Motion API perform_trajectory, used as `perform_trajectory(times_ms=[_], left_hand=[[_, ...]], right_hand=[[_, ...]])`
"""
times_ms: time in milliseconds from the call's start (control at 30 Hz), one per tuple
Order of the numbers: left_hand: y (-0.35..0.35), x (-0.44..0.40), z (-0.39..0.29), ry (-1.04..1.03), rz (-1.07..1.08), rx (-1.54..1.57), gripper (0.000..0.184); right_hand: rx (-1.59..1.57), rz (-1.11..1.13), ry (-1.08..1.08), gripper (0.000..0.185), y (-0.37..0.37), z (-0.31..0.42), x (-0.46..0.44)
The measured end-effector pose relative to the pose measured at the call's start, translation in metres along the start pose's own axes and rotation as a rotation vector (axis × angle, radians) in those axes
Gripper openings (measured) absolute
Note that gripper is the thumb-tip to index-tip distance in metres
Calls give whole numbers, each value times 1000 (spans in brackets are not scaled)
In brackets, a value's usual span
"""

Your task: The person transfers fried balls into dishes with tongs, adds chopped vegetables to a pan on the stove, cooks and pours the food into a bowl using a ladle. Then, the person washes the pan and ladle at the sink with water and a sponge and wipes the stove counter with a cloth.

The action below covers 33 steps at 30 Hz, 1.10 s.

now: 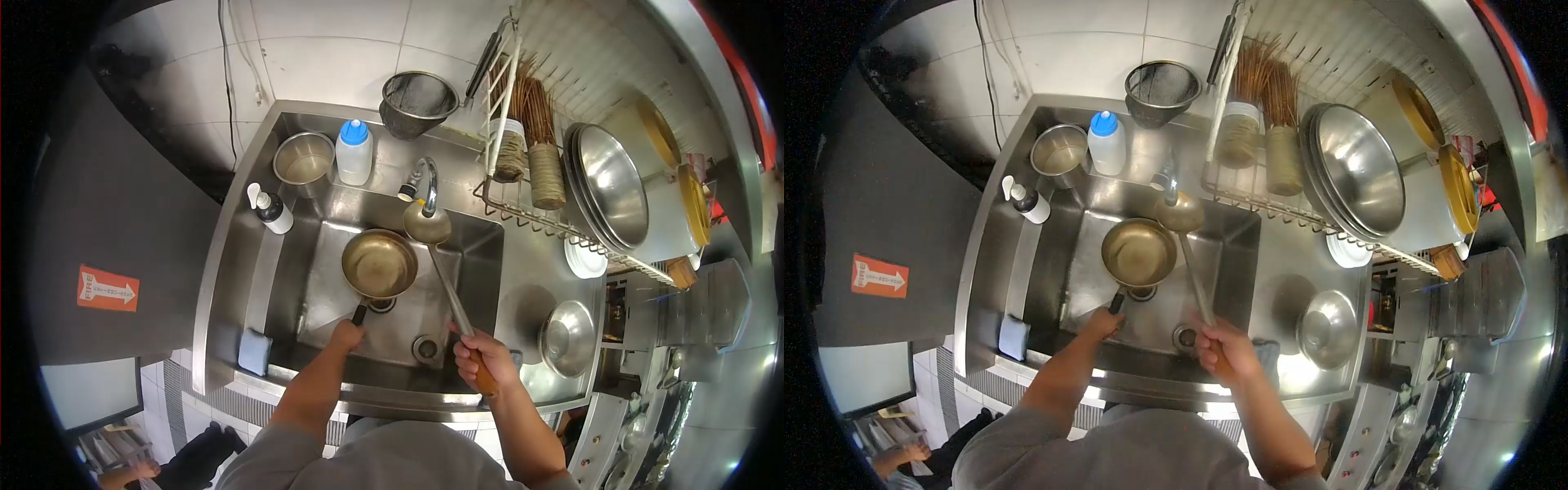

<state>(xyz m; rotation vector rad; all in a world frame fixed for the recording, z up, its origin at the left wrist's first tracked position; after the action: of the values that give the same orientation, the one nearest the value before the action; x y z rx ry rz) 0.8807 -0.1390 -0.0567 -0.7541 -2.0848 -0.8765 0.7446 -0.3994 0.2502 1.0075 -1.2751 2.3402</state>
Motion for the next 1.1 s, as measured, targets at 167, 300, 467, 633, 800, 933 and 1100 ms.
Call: perform_trajectory(times_ms=[167,300,467,633,800,933,1100], left_hand=[[-10,-47,27,74,39,-189,42],[11,-2,11,-73,-147,-246,52],[73,110,13,-577,-784,-262,56],[128,197,49,-305,-1126,-545,67],[133,198,84,-203,-948,-490,70],[139,177,63,-303,-935,-447,66],[117,126,-31,-650,-749,-308,61]], right_hand=[[-39,-7,61,48,-15,-8,40],[4,6,106,53,-17,-21,62],[9,-92,-46,48,-3,-35,29],[591,-188,-107,39,63,-63,-48],[117,-241,-169,27,59,-98,-69],[247,-148,-196,39,61,-88,-64],[19,-72,-265,42,45,-82,-43]])
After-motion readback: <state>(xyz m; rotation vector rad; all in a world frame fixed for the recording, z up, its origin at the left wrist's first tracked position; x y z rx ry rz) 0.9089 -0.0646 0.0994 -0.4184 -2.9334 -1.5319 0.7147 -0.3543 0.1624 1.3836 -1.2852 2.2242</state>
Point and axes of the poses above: each hand's wrist, its own x-axis away from the middle knuckle, its own y-axis out of the back of the hand, z = x × y, the point moved 1 cm from there along -x, towards the middle knuckle, and after that the axes turned 3 degrees about -x, right-handed, at the moved point
